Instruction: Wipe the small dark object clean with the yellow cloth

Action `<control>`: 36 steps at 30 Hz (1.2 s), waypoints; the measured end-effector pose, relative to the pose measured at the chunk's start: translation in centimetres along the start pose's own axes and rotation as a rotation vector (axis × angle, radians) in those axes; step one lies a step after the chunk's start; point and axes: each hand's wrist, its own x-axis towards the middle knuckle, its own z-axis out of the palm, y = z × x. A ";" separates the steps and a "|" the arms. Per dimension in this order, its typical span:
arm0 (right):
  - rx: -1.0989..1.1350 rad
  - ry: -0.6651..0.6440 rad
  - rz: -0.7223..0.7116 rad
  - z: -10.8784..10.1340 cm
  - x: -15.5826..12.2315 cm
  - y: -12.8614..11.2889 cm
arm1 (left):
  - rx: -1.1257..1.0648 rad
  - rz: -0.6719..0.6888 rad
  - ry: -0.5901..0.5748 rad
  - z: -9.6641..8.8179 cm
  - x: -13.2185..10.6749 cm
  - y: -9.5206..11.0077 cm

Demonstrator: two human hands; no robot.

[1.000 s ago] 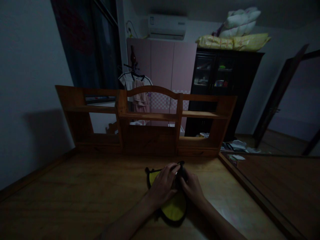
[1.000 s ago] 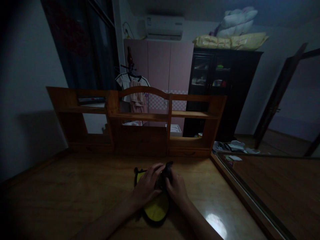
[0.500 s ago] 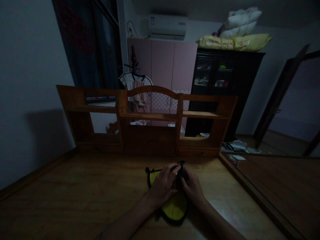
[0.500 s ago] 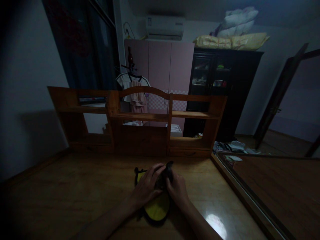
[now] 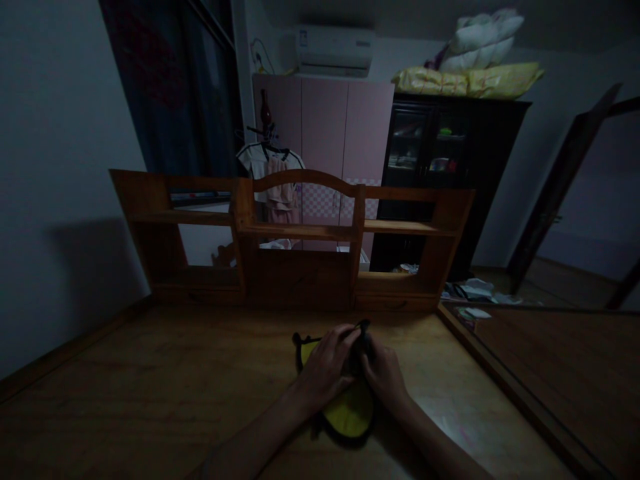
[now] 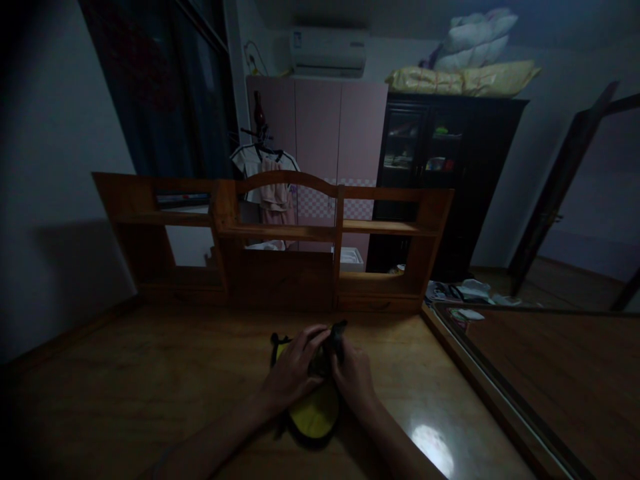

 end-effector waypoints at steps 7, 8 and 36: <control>0.163 -0.012 -0.013 -0.2 0.0 -0.6 | 0.008 0.035 -0.045 0.2 0.1 0.0; 0.173 -0.008 -0.012 -0.2 -0.1 -0.7 | 0.009 0.038 -0.053 0.3 0.1 0.0; 0.121 -0.019 -0.098 0.0 0.4 0.3 | -0.004 -0.066 -0.013 0.9 -0.3 0.1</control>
